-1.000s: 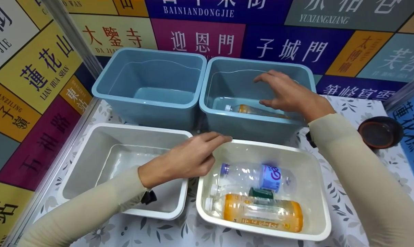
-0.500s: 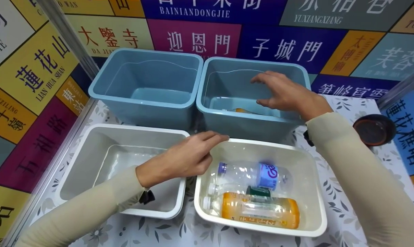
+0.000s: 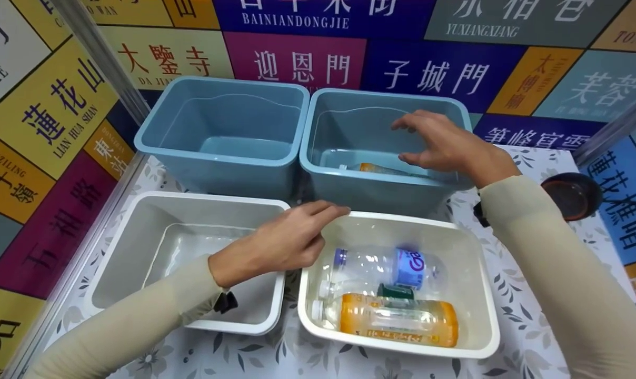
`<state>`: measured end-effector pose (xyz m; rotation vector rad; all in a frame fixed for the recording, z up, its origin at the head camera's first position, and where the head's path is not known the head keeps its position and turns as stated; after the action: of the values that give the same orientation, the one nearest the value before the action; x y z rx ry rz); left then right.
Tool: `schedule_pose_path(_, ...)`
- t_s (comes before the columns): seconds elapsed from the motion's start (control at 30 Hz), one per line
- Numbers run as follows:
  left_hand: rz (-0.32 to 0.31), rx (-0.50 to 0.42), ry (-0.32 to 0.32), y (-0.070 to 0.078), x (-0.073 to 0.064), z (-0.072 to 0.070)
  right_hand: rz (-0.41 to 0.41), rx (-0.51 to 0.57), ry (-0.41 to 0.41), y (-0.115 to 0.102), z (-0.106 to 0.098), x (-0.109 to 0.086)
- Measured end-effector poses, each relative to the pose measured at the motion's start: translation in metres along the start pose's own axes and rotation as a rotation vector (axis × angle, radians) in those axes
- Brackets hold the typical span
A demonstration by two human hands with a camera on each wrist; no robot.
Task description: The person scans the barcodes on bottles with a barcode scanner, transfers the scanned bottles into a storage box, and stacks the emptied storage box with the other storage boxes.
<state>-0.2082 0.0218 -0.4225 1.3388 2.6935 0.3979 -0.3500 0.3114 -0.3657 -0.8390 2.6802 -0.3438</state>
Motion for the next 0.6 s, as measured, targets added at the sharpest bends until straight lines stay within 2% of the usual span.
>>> schedule_pose_path(0.6, -0.006, -0.023, -0.010, 0.000, 0.000, 0.001, 0.041, 0.011, 0.011, -0.007, -0.007, -0.032)
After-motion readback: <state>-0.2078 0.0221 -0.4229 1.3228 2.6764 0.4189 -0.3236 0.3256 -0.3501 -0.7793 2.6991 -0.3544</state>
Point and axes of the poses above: each hand's wrist, its own x-axis towards the middle knuckle, its own z-axis out of the palm, y = z × x, the point moved 2 cm from there along x, towards the middle knuckle, and after that the axes turned 12 degrees about -y, right-handed, at the moved point
